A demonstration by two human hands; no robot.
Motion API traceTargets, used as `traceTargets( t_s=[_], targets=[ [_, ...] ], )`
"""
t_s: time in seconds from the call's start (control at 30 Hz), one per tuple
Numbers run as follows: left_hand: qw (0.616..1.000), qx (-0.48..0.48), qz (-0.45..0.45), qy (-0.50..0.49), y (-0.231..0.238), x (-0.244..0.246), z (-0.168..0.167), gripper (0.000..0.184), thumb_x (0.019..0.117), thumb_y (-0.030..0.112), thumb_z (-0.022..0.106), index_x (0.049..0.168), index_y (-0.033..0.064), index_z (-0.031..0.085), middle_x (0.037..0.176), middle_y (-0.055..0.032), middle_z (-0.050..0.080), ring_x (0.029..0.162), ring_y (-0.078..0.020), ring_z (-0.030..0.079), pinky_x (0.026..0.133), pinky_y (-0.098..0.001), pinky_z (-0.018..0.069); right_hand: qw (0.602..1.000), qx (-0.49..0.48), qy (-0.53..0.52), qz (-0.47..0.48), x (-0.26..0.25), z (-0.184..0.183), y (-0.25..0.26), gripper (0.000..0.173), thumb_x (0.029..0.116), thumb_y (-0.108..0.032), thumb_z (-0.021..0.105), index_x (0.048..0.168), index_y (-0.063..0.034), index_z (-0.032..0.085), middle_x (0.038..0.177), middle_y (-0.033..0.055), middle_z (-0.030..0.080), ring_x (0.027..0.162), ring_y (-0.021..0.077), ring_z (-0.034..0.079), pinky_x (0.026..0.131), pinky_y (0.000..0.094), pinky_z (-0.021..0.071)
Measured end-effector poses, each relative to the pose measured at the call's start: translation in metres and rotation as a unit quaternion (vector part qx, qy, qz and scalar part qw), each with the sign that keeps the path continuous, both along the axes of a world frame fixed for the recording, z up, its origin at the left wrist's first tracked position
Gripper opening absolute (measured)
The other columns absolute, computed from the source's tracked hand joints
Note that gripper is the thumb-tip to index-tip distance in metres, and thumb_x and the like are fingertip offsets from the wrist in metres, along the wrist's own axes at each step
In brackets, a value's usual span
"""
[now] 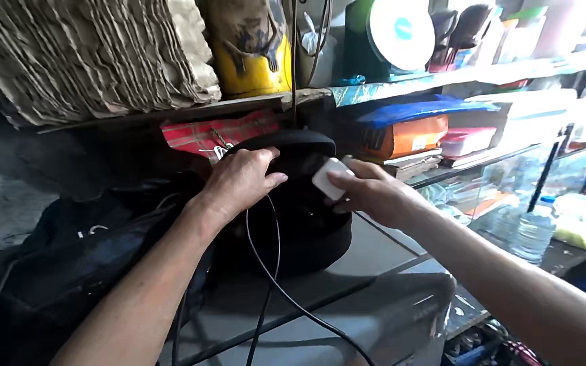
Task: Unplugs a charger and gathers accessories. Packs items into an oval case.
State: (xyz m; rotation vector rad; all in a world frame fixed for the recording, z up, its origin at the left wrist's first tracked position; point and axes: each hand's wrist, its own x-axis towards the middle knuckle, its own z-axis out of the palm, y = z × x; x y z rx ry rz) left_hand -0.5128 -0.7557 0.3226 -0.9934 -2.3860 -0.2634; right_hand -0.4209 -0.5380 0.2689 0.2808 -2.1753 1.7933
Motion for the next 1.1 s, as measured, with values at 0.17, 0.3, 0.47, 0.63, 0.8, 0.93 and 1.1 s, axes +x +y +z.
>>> traceTargets(
  t_s=[0.17, 0.3, 0.47, 0.63, 0.8, 0.93, 1.1],
  targets=[
    [0.996, 0.049, -0.044, -0.055, -0.005, 0.0, 0.002, 0.039, 0.0946, 0.027, 0.076, 0.125, 0.0026, 0.067, 0.092, -0.018, 0.07, 0.079, -0.0311, 0.065, 0.076, -0.0553, 0.0526, 0.994, 0.095, 0.023, -0.049, 0.057, -0.017, 0.042, 0.023, 0.0957, -0.012, 0.065, 0.116, -0.0056, 0.057, 0.081, 0.0041, 0.068, 0.06, 0.0108, 0.066, 0.057, 0.0255, 0.0581],
    [0.977, 0.112, -0.079, -0.162, -0.007, 0.003, 0.01, 0.021, 0.0966, 0.016, 0.072, 0.114, 0.0044, 0.069, 0.08, -0.0057, 0.063, 0.059, -0.0111, 0.049, 0.057, -0.0322, 0.0436, 0.948, 0.313, -0.012, -0.059, 0.074, -0.036, 0.052, 0.033, 0.0904, -0.027, 0.075, 0.116, -0.0069, 0.068, 0.089, 0.0043, 0.068, 0.078, 0.0126, 0.063, 0.073, 0.0377, 0.0538],
    [0.918, 0.222, -0.05, -0.324, -0.001, 0.025, 0.016, 0.01, 0.1028, 0.011, 0.059, 0.11, 0.007, 0.065, 0.073, 0.0, 0.055, 0.048, -0.0029, 0.04, 0.043, -0.0166, 0.0344, 0.923, 0.374, -0.007, -0.094, 0.066, -0.049, 0.042, 0.038, 0.0941, -0.032, 0.072, 0.122, -0.007, 0.067, 0.1, 0.0133, 0.071, 0.092, 0.0277, 0.068, 0.082, 0.0535, 0.0534],
    [0.865, 0.314, -0.042, -0.389, 0.004, 0.036, 0.015, 0.012, 0.1069, 0.013, 0.052, 0.111, 0.0077, 0.061, 0.067, 0.0035, 0.046, 0.046, -0.001, 0.04, 0.042, -0.0134, 0.0347, 0.916, 0.331, 0.138, -0.181, 0.07, -0.055, 0.022, 0.057, 0.0948, -0.04, 0.068, 0.136, -0.0012, 0.062, 0.124, 0.0196, 0.068, 0.113, 0.0345, 0.066, 0.095, 0.0562, 0.0512],
    [0.794, 0.438, -0.059, -0.419, 0.021, 0.046, 0.019, 0.014, 0.1078, 0.016, 0.047, 0.106, 0.009, 0.059, 0.062, 0.0065, 0.042, 0.043, 0.0, 0.038, 0.039, -0.0131, 0.0334, 0.997, -0.025, 0.071, -0.006, 0.072, -0.037, -0.048, 0.076, 0.0926, -0.033, 0.071, 0.154, -0.0034, 0.036, 0.128, 0.014, 0.065, 0.107, 0.019, 0.069, 0.09, 0.0375, 0.0591],
    [0.715, 0.559, -0.069, -0.414, 0.033, 0.045, 0.021, 0.018, 0.1094, 0.019, 0.043, 0.105, 0.0096, 0.058, 0.06, 0.007, 0.041, 0.042, -0.0007, 0.038, 0.039, -0.0136, 0.0342, 0.99, -0.114, 0.034, 0.075, 0.055, -0.038, -0.079, 0.094, 0.0905, -0.025, 0.077, 0.162, -0.0138, 0.018, 0.125, 0.0135, 0.065, 0.096, 0.018, 0.068, 0.079, 0.034, 0.0589],
    [0.613, 0.696, -0.081, -0.366, 0.049, 0.039, 0.015, 0.006, 0.1046, 0.011, 0.048, 0.106, 0.0067, 0.051, 0.063, 0.0014, 0.043, 0.04, -0.0036, 0.042, 0.037, -0.015, 0.0391, 0.94, -0.269, -0.07, 0.197, 0.054, -0.04, -0.1, 0.059, 0.0982, -0.002, 0.063, 0.147, -0.0191, 0.034, 0.089, 0.0108, 0.069, 0.072, 0.0193, 0.071, 0.064, 0.033, 0.0617]
  ],
)
